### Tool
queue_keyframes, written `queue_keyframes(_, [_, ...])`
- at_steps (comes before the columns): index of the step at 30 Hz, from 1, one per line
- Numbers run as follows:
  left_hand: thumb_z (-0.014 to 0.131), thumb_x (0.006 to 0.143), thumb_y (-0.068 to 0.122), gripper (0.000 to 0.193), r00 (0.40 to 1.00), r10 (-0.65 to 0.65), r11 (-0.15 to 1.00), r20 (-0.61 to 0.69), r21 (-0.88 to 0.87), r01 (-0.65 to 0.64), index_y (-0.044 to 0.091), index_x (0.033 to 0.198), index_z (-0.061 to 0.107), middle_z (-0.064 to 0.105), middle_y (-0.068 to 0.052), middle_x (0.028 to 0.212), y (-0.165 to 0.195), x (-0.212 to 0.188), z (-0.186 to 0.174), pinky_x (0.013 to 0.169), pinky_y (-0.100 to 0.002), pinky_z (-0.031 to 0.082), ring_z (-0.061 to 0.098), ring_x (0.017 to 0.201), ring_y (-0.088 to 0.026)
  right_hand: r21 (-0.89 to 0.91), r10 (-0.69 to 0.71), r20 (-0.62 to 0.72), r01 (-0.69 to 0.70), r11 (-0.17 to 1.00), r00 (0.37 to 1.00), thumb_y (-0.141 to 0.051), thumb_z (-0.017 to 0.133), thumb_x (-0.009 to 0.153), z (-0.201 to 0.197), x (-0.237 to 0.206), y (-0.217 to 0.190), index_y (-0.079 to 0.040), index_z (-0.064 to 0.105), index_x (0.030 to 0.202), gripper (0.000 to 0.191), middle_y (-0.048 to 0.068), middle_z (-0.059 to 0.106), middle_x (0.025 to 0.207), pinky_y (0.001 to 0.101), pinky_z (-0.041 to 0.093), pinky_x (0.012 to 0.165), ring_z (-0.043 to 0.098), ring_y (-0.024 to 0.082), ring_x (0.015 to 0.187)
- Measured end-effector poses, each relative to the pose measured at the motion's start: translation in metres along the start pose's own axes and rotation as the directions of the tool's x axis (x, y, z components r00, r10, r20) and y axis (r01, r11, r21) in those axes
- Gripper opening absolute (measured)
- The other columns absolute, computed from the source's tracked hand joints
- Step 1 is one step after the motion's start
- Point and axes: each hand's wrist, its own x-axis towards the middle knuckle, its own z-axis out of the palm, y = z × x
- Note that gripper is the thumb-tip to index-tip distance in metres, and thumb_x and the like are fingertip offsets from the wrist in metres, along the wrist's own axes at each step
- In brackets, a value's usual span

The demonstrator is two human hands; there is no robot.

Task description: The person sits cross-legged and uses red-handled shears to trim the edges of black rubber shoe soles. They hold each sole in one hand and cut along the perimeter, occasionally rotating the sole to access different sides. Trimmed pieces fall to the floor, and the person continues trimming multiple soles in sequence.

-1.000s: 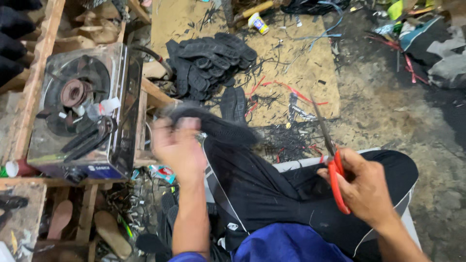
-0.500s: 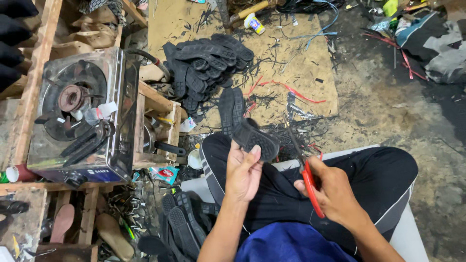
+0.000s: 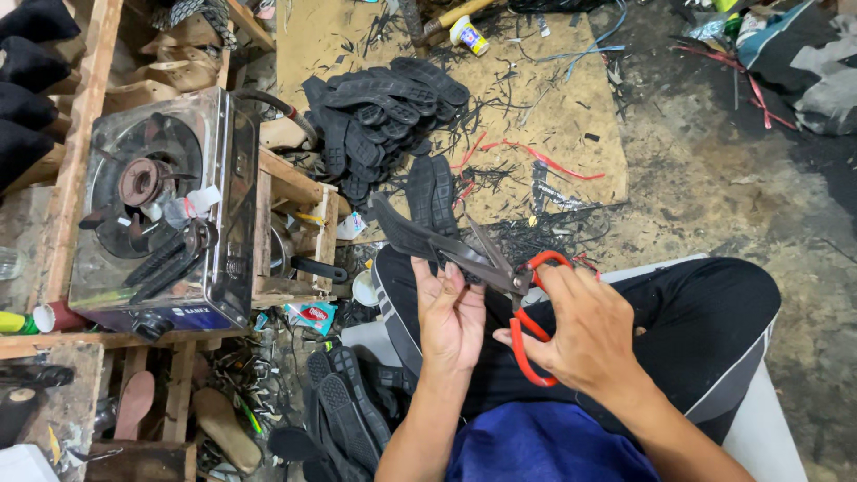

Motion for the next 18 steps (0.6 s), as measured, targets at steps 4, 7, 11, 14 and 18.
queue_keyframes(4, [0.067,0.099,0.0,0.077,1.0,-0.007,0.999,0.011,-0.042,0.008,0.018,0.161,0.025,0.065,-0.007,0.124,-0.003,-0.005,0.005,0.103,-0.036,0.054,0.065,0.113,-0.018,0.002,0.0,-0.013,0.0,1.0,1.0,-0.059,0.087,0.053,-0.003,0.002,-0.002,-0.005,0.063,0.096,0.073,0.011,0.063,0.08,0.0424,0.048,0.064,0.063,0.032,0.075])
queue_keyframes(7, [0.066,0.102,-0.002,0.077,0.998,0.018,1.0,0.065,-0.012,-0.017,0.017,0.163,0.024,0.064,-0.009,0.127,0.0,-0.003,0.003,0.103,-0.036,0.053,0.065,0.114,-0.019,0.004,-0.012,-0.032,0.012,1.0,0.999,-0.061,0.088,0.053,-0.005,0.003,-0.001,-0.005,0.063,0.094,0.074,0.01,0.064,0.077,0.0417,0.048,0.061,0.065,0.031,0.072])
queue_keyframes(11, [0.065,0.098,-0.001,0.08,1.0,0.012,0.999,0.023,0.033,-0.013,0.019,0.162,0.023,0.063,-0.01,0.128,0.004,0.001,0.0,0.099,-0.036,0.054,0.065,0.112,-0.019,0.0,-0.003,-0.025,0.003,1.0,1.0,-0.063,0.087,0.053,-0.007,0.002,-0.003,-0.006,0.065,0.093,0.073,0.01,0.066,0.072,0.0412,0.05,0.058,0.068,0.031,0.066])
queue_keyframes(14, [0.065,0.096,-0.004,0.081,0.999,0.03,0.998,0.03,0.06,-0.031,0.019,0.162,0.022,0.061,-0.011,0.131,0.008,0.007,-0.004,0.099,-0.034,0.055,0.065,0.109,-0.015,-0.028,0.027,0.032,-0.026,0.999,0.999,-0.064,0.088,0.053,-0.008,0.003,-0.004,-0.007,0.065,0.09,0.072,0.01,0.067,0.068,0.0417,0.05,0.056,0.068,0.032,0.063])
queue_keyframes(18, [0.066,0.097,-0.01,0.087,0.99,0.05,0.989,0.129,0.132,-0.067,0.019,0.165,0.021,0.058,-0.012,0.139,0.025,0.022,-0.016,0.089,-0.024,0.054,0.064,0.104,-0.011,-0.033,0.032,0.087,-0.029,0.999,0.996,-0.065,0.087,0.052,-0.011,0.003,-0.003,-0.009,0.066,0.091,0.071,0.01,0.068,0.065,0.0422,0.05,0.054,0.069,0.033,0.061])
